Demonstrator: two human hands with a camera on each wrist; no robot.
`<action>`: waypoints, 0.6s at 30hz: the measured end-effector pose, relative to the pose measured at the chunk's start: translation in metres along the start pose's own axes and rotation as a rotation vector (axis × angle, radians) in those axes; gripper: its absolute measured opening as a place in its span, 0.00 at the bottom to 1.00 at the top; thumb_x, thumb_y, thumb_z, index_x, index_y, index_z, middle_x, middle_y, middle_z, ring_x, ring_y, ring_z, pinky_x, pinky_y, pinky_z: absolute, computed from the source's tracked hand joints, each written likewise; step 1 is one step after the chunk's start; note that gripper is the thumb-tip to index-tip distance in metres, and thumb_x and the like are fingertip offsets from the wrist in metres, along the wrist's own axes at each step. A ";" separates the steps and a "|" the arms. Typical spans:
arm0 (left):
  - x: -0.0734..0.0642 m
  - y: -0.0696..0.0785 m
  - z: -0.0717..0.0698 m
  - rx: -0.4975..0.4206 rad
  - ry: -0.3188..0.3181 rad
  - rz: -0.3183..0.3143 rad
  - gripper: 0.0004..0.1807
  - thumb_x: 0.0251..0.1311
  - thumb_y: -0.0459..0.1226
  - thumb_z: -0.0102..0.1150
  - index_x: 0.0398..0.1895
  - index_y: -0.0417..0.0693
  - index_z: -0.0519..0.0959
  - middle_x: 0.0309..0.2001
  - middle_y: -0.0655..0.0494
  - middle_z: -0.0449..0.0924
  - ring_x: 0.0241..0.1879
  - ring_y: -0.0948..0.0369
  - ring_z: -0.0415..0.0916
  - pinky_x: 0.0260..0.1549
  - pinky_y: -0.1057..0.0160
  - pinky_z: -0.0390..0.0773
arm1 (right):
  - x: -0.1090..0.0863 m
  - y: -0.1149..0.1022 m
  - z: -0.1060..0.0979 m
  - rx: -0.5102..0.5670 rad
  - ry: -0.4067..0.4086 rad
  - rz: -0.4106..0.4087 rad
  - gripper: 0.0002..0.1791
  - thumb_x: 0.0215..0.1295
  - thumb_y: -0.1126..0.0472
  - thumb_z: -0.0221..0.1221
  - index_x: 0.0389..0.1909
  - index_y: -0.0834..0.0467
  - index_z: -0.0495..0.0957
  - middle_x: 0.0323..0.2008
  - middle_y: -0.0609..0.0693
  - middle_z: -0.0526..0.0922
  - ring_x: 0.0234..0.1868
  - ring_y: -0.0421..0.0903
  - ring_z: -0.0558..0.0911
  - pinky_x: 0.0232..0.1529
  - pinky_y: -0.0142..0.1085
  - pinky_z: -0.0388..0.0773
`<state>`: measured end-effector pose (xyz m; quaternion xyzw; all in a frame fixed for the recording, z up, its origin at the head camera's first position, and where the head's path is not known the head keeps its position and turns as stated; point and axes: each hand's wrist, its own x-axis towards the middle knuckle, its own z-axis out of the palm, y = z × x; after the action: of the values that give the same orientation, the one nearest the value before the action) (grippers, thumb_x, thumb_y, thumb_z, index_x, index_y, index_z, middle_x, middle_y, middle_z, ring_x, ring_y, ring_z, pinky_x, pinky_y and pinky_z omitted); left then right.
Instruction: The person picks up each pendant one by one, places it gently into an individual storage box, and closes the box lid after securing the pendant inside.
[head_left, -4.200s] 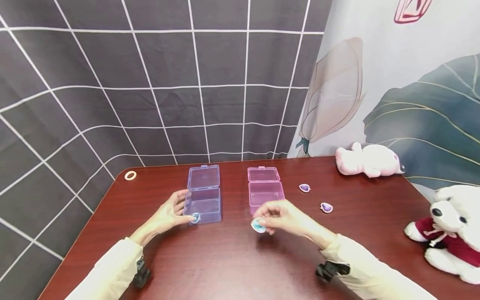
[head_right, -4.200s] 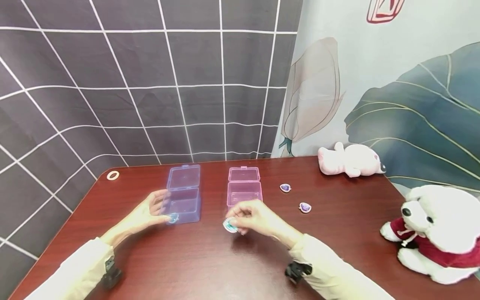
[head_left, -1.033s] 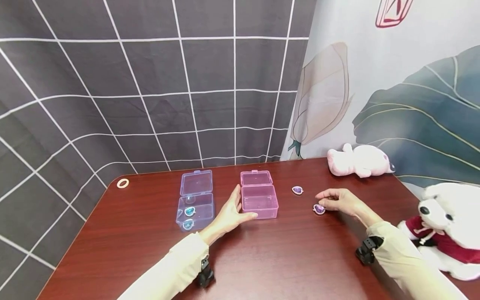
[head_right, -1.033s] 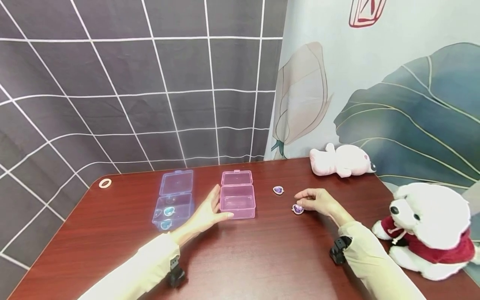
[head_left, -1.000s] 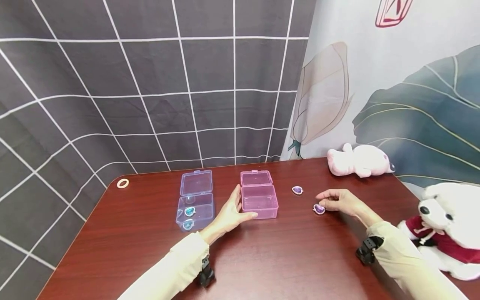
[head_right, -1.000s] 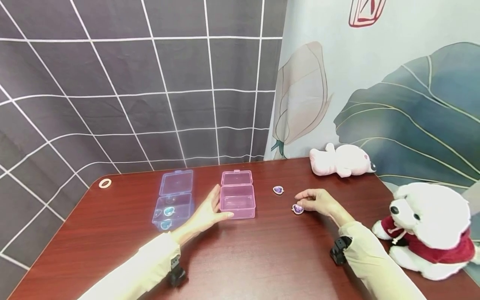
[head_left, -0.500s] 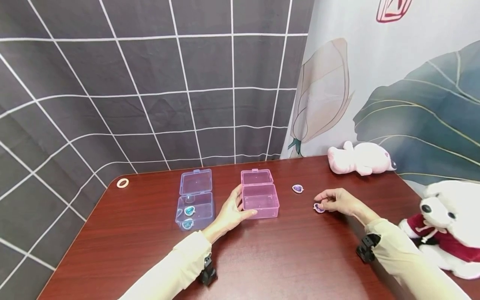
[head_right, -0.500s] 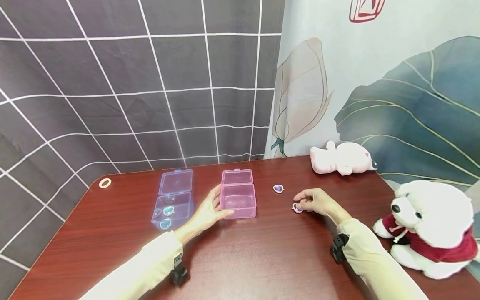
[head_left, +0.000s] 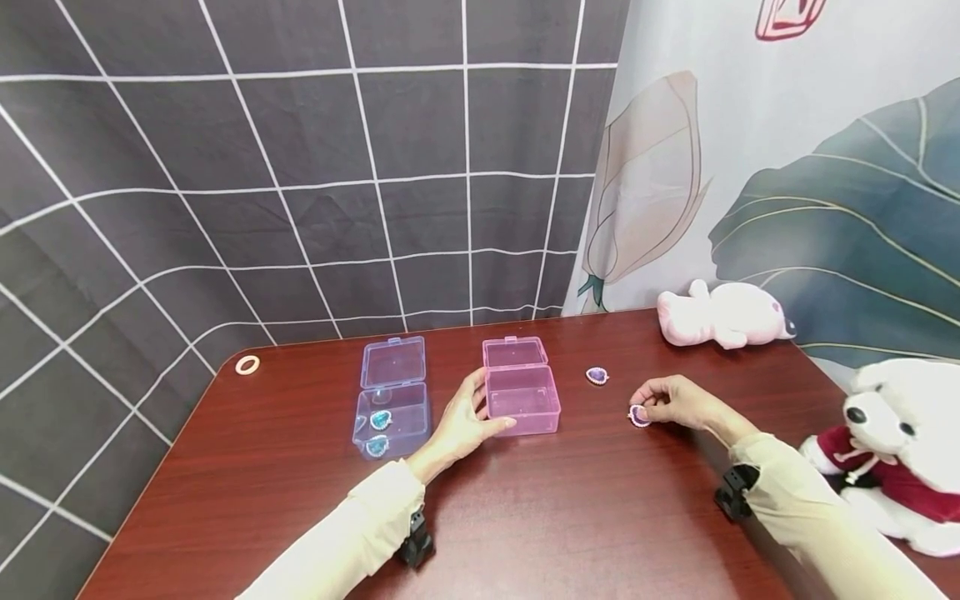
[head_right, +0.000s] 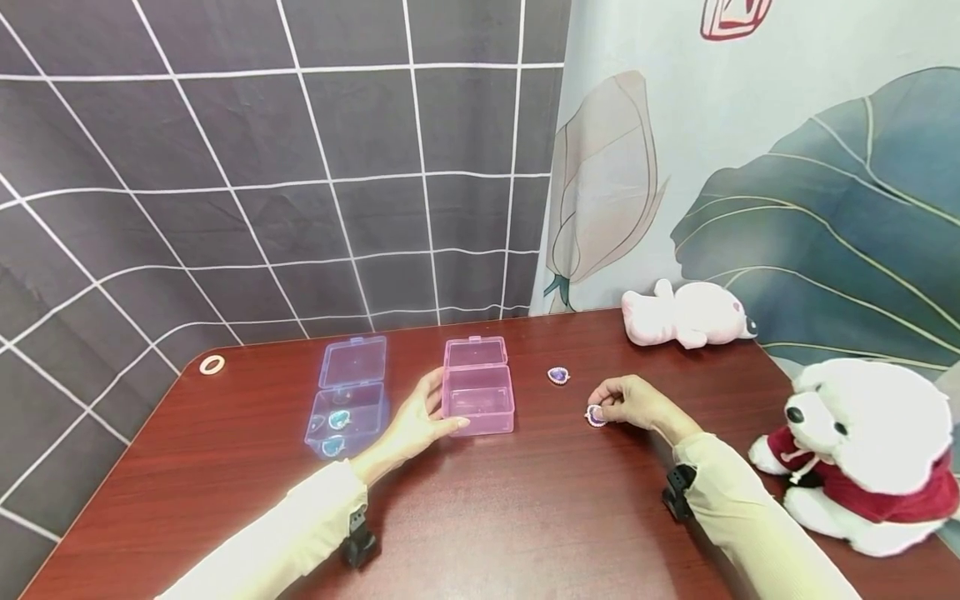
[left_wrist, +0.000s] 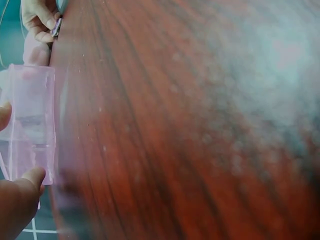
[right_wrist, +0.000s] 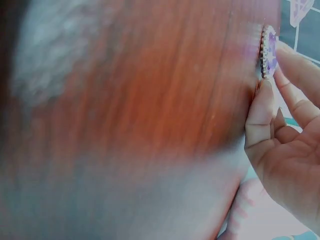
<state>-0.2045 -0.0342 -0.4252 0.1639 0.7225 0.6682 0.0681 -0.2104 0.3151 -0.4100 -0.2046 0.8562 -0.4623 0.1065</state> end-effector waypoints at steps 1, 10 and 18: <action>0.000 0.000 0.000 0.006 0.001 0.001 0.48 0.47 0.24 0.67 0.69 0.31 0.49 0.70 0.36 0.52 0.69 0.44 0.54 0.64 0.49 0.64 | 0.000 0.000 0.000 0.009 -0.004 -0.020 0.11 0.55 0.72 0.62 0.35 0.76 0.75 0.22 0.39 0.79 0.23 0.29 0.72 0.22 0.22 0.70; 0.001 0.000 -0.001 0.015 0.004 0.002 0.47 0.47 0.25 0.67 0.69 0.31 0.50 0.70 0.36 0.52 0.69 0.44 0.54 0.64 0.49 0.64 | 0.015 -0.019 0.012 0.181 -0.010 -0.053 0.12 0.58 0.72 0.60 0.37 0.77 0.71 0.27 0.42 0.80 0.28 0.33 0.78 0.29 0.27 0.81; 0.000 -0.001 -0.001 0.044 0.012 0.001 0.47 0.47 0.26 0.68 0.68 0.32 0.51 0.70 0.37 0.52 0.69 0.44 0.54 0.63 0.49 0.65 | 0.068 -0.081 0.051 0.263 -0.038 -0.076 0.12 0.59 0.70 0.60 0.40 0.72 0.73 0.30 0.50 0.82 0.30 0.38 0.81 0.36 0.38 0.85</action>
<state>-0.2051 -0.0347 -0.4263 0.1620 0.7374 0.6530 0.0598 -0.2318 0.2069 -0.3702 -0.2299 0.7778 -0.5701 0.1310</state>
